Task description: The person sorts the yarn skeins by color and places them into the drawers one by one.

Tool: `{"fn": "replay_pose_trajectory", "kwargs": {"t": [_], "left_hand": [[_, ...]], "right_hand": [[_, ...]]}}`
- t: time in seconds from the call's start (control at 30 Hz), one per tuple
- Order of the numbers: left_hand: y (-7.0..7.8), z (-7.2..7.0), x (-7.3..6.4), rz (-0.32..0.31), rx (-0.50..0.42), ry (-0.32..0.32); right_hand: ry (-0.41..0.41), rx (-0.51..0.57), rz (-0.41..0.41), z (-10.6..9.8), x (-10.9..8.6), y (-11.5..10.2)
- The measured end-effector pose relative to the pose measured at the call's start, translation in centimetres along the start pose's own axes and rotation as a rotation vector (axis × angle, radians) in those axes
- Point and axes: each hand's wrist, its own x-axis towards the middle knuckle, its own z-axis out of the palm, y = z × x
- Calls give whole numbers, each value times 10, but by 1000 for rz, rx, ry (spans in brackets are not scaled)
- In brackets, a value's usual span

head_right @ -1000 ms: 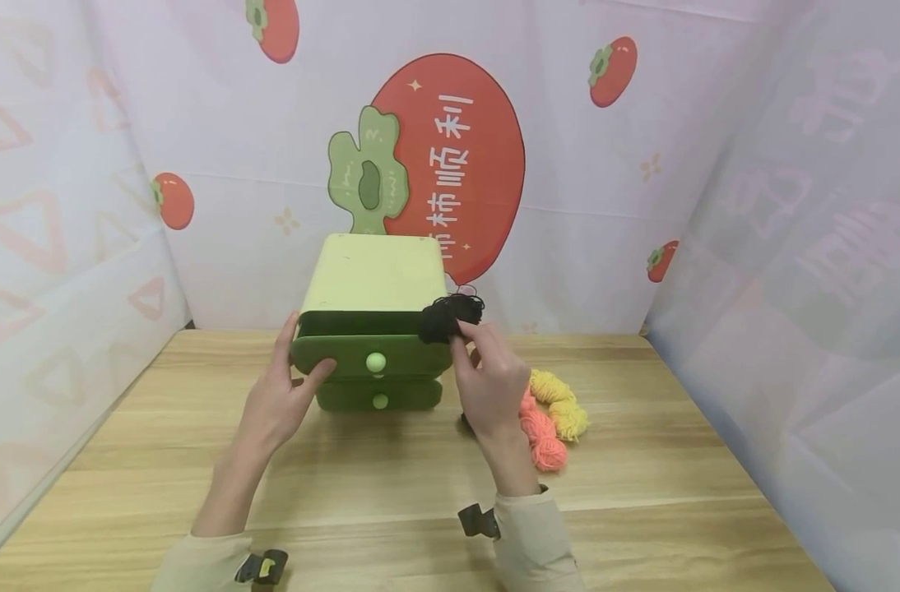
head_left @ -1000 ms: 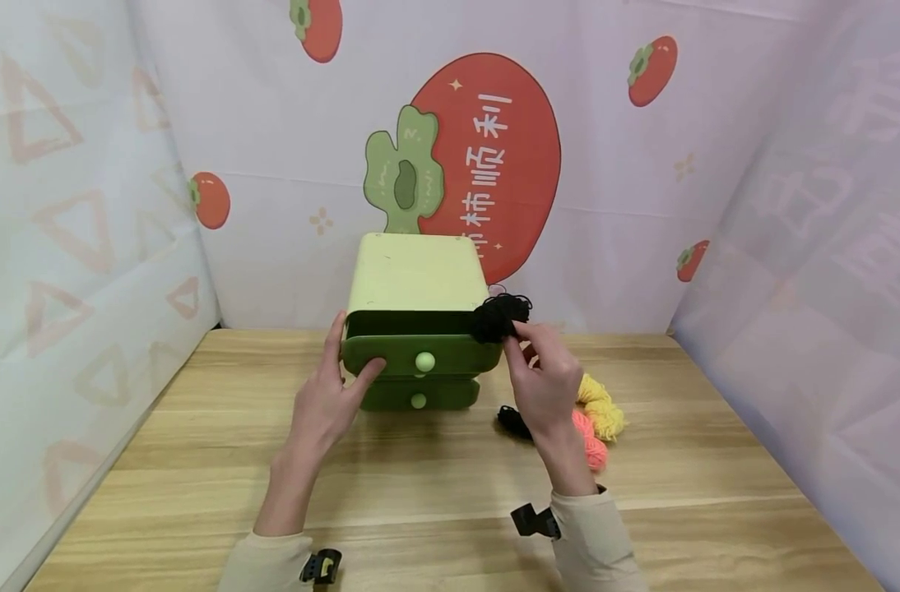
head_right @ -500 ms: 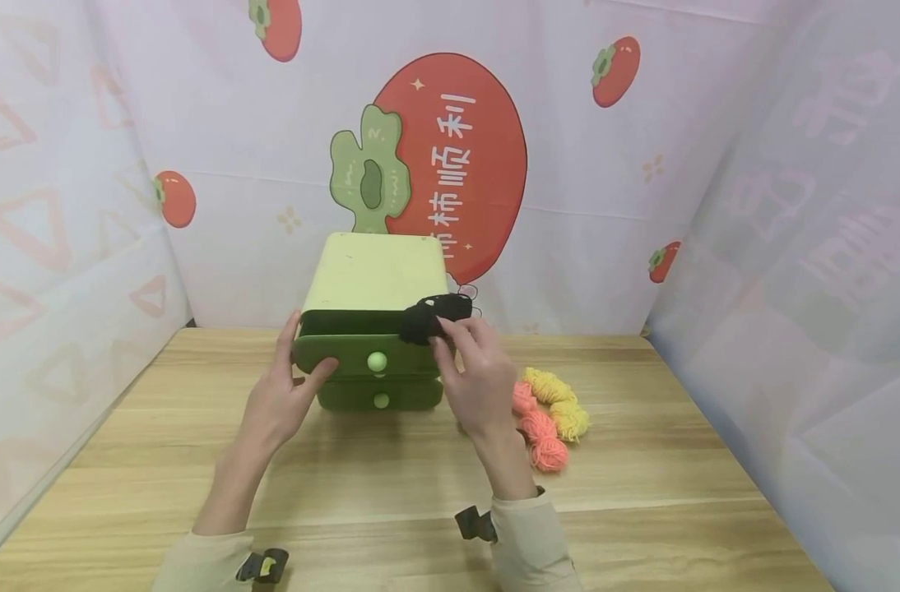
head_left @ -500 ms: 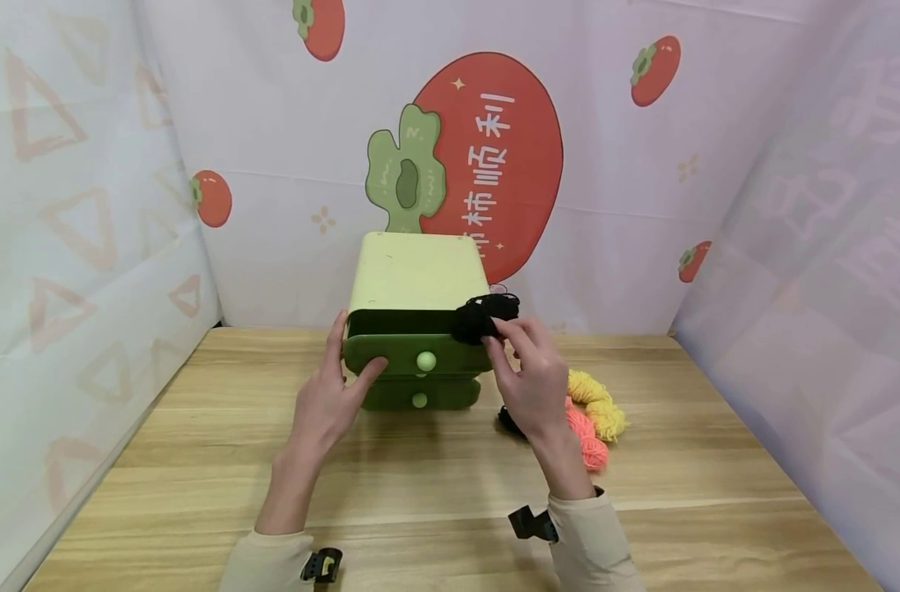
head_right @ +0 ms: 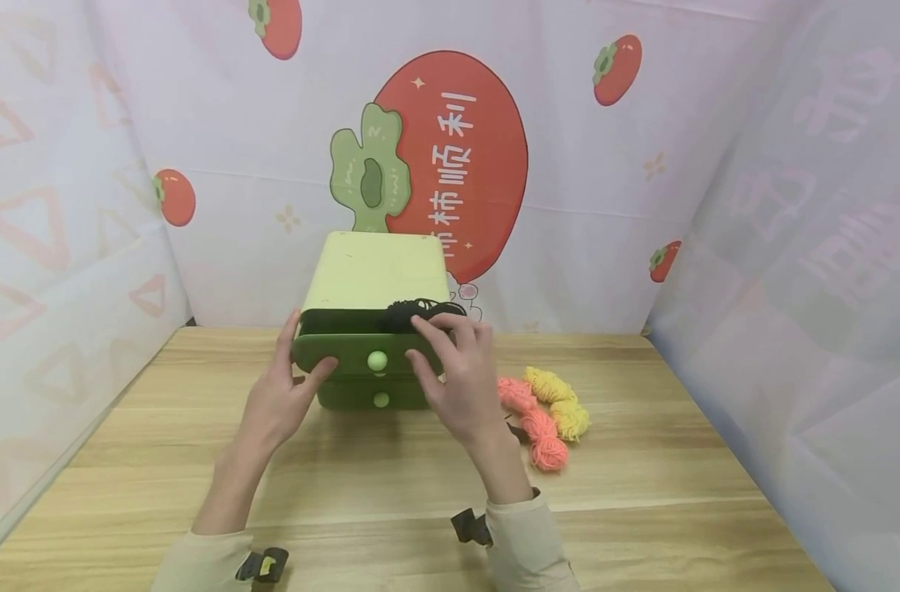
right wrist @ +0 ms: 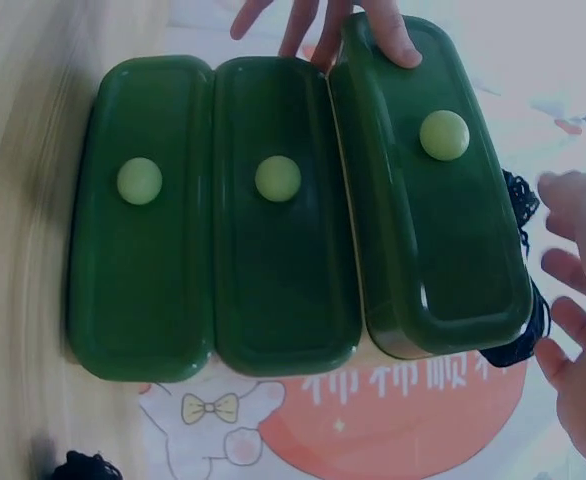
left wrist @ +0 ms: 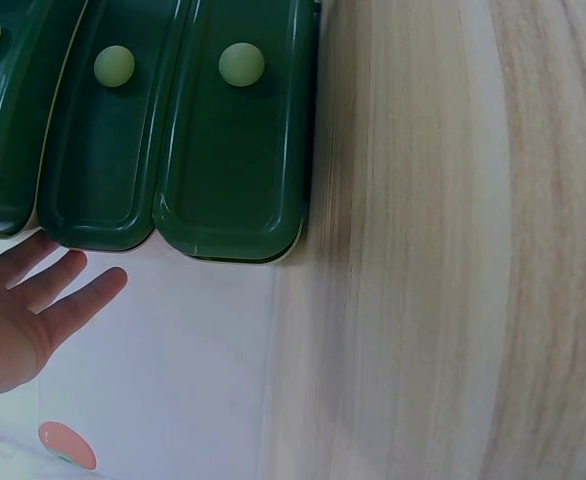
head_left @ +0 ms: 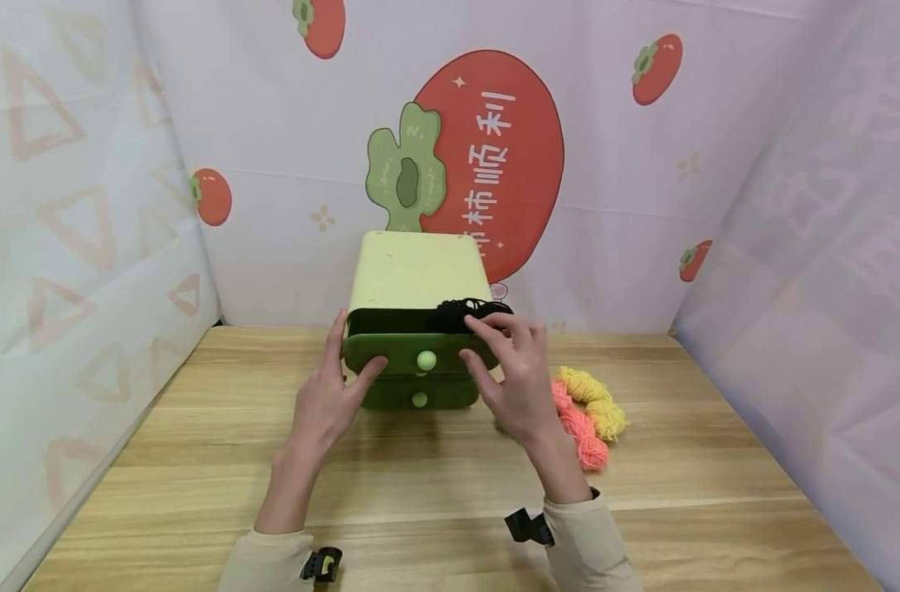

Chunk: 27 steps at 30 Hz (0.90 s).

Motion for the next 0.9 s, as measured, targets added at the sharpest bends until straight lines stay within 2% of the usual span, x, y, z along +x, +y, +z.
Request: {"fn": "replay_pose_trajectory", "kwargs": {"t": [0.13,0.23,0.33,0.67,0.9], "left_hand": [[0,1,0,0,1,3],[0,2,0,-2,9,5],[-1,2,1,-1,17,8],[-1,1,2,2,20,6],[-1,1,2,6,23,6]], "right_hand": [[92,-35,100,-4,-1,7],[108,-53,170,-6,-3,13],[82,-54,195,-7,-4,17],[-103,-56,233,-5,-4,12],[-110,-46,231,-7,-5,12]]}}
